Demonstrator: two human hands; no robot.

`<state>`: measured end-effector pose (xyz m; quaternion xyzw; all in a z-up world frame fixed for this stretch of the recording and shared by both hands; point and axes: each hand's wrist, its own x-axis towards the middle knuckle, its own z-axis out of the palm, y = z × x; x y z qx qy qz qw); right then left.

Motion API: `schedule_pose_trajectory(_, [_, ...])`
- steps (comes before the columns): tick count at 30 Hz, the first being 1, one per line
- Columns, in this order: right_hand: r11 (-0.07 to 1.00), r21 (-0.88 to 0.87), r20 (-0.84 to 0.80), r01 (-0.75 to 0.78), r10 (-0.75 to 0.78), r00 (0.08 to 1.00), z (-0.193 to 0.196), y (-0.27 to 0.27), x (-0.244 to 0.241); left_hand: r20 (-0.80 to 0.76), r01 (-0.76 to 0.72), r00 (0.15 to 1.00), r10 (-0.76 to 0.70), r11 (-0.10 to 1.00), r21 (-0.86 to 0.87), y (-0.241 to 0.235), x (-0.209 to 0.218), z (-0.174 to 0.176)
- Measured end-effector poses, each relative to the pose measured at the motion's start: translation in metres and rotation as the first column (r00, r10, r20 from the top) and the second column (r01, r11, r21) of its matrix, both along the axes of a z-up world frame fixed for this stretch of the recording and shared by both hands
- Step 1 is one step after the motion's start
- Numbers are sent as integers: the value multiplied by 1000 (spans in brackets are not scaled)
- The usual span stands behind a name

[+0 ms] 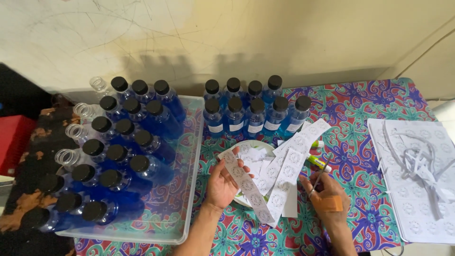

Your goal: Cutting out circular product labels from a printed sheet using scissors.

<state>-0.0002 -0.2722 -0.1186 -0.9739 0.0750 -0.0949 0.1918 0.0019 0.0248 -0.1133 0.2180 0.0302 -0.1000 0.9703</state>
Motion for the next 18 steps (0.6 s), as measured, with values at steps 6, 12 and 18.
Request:
schedule_pose_trajectory(6, [998, 53, -26, -31, 33, 999, 18, 29, 10, -11, 20, 1000, -21, 998, -59, -1, 2, -6])
schedule_pose_trajectory(12, [993, 106, 32, -60, 57, 998, 6, 43, 20, -5, 32, 999, -33, 999, -36, 0, 1, -4])
schedule_pose_trajectory(18, [858, 504, -67, 101, -77, 995, -30, 10, 24, 7, 16, 1000, -16, 999, -33, -1, 8, -34])
